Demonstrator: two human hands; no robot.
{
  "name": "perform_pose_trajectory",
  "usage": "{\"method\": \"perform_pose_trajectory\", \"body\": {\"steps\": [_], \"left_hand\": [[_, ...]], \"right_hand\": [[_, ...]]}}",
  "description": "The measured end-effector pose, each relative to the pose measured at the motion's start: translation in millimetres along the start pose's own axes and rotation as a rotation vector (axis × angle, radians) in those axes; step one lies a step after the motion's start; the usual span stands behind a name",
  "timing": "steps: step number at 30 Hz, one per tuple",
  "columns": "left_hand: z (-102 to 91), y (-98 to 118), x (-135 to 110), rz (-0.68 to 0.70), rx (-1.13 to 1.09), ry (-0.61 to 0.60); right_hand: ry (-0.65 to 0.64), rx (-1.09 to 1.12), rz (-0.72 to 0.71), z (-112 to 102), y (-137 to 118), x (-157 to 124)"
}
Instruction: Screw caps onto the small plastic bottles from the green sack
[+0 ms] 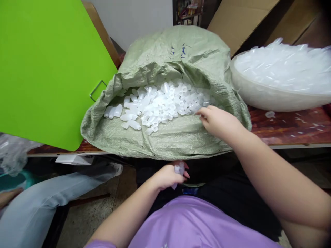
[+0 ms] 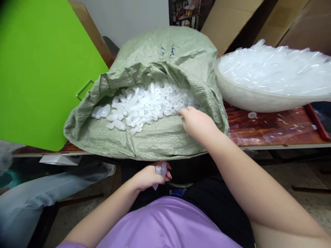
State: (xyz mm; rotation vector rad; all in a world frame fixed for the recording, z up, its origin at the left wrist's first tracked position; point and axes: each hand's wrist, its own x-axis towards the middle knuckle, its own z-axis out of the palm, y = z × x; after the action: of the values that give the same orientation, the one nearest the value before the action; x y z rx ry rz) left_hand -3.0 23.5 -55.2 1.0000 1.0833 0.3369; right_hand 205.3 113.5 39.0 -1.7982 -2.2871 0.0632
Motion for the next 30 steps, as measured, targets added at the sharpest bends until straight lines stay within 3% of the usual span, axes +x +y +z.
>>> {"method": "perform_pose_trajectory", "body": {"steps": [2,4,8,12,16,18,22,27,28,30], "left_hand": [[1.2,-0.2,-12.4,-0.088,-0.050,-0.091],[-0.6,1.7,-24.4,-0.124,-0.072,-0.098],[-10.2,14.1,-44.0,-0.055,-0.107,-0.106],[-16.4,31.0,-55.3,0.042,-0.063,-0.088],[-16.1,43.1,-59.1,0.096,-0.093,-0.049],[-14.8,46.9,-59.4,0.088,-0.082,-0.047],[-12.4,50.1,-57.2,0.094,-0.102,-0.078],[-12.3,47.7,-51.8,0.046,-0.229,-0.156],[-12.0,47.9,-51.5,0.037,-0.222,-0.165],[-9.6,50.0,-52.4,0.044,-0.136,-0.121]], "right_hand": [[-0.046,-0.081,-0.020,6.9,3.7,28.5],[-0.066,-0.097,-0.043,13.7,5.7,45.6],[-0.035,-0.116,-0.024,16.7,3.0,47.9],[-0.021,0.126,-0.090,2.0,-7.2,11.7],[-0.333,0.500,-0.490,-15.9,-19.7,-42.2],[-0.391,0.589,-0.574,-19.5,-24.1,-62.5],[-0.351,0.692,-0.649,-17.1,-27.7,-83.9],[-0.057,0.537,-0.817,-8.3,-32.5,-98.4],[-0.040,0.531,-0.802,-5.2,-34.0,-100.6],[-0.101,0.575,-0.621,2.6,-36.8,-103.7]]}}
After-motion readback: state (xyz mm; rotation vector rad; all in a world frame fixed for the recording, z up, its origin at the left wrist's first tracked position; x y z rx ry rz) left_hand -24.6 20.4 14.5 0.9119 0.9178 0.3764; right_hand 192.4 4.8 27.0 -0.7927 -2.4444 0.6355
